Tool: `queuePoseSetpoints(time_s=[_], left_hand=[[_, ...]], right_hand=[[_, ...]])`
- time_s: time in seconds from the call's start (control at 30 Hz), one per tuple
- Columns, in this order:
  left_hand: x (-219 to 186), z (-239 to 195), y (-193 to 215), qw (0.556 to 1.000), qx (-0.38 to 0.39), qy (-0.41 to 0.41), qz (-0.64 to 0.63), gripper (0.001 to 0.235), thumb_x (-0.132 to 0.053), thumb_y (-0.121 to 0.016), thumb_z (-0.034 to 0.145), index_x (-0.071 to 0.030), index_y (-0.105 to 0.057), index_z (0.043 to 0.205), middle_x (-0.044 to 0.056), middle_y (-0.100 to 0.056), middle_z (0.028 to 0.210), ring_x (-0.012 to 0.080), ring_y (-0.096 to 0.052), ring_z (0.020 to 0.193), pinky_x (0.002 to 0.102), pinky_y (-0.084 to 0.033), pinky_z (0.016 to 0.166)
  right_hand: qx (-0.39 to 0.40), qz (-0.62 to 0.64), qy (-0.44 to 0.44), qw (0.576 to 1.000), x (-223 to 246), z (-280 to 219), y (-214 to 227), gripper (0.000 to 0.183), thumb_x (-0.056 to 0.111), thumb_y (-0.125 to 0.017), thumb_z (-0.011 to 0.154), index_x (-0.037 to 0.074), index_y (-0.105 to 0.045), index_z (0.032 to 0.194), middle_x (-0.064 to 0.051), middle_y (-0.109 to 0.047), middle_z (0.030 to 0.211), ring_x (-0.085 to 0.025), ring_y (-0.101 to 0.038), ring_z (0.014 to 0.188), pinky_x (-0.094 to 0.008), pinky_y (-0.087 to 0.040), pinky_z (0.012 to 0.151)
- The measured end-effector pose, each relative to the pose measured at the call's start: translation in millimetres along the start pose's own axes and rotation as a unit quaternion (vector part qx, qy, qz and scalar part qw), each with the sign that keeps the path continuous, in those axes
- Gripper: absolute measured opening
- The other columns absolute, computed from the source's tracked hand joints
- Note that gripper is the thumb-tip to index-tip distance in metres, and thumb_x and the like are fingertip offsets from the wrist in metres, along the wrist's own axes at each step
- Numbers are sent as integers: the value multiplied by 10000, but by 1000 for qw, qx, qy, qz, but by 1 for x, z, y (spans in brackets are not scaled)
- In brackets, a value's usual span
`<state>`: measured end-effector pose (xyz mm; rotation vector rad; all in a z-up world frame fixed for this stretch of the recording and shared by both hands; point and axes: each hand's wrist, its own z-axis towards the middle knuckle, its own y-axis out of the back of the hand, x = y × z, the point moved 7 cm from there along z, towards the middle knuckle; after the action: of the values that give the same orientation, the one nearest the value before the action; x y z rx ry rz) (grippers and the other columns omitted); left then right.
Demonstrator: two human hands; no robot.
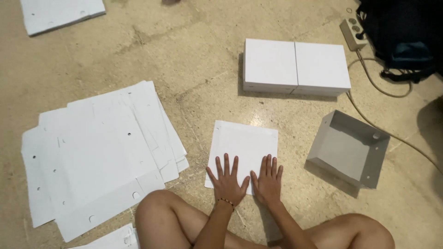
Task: The person sits on the floor and assembles a white cardboard box by folding the flaps and securing the tabs. They then place the finished box next to other completed boxes.
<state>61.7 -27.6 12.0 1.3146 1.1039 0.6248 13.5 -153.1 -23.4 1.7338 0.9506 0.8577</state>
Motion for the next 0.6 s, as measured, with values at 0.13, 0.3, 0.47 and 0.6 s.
queuePoseSetpoints(time_s=[0.13,0.3,0.47,0.6], left_hand=[[-4,-5,12,964,-247,-25,91,728,-609,-179,815,-196,-78,1405,99,16,1496,336,52,1377,608,66,1050],[-5,-7,22,959,-268,-31,91,773,-621,-251,760,-198,-119,1394,101,-13,1492,340,52,1384,613,85,1056],[-6,-8,30,944,-311,-26,104,761,-613,-213,769,-192,-109,1395,98,-21,1498,339,30,1391,614,52,1064],[-5,-11,22,945,-307,-28,106,777,-624,-263,751,-200,-144,1391,94,-42,1498,333,32,1401,610,51,1066]], right_hand=[[-84,51,38,994,-9,56,11,731,540,-133,888,33,-18,1402,-114,10,1482,-259,64,1366,-454,77,1072],[-112,94,-26,989,-21,137,39,776,582,-129,860,50,-9,1412,-113,-6,1486,-275,57,1370,-461,84,1071],[-143,97,-14,985,-12,138,44,792,593,-130,858,30,-24,1406,-130,-11,1481,-281,57,1369,-452,85,1079],[-138,39,45,989,-7,85,17,749,555,-142,881,30,-26,1404,-128,-14,1479,-271,34,1366,-438,41,1082]])
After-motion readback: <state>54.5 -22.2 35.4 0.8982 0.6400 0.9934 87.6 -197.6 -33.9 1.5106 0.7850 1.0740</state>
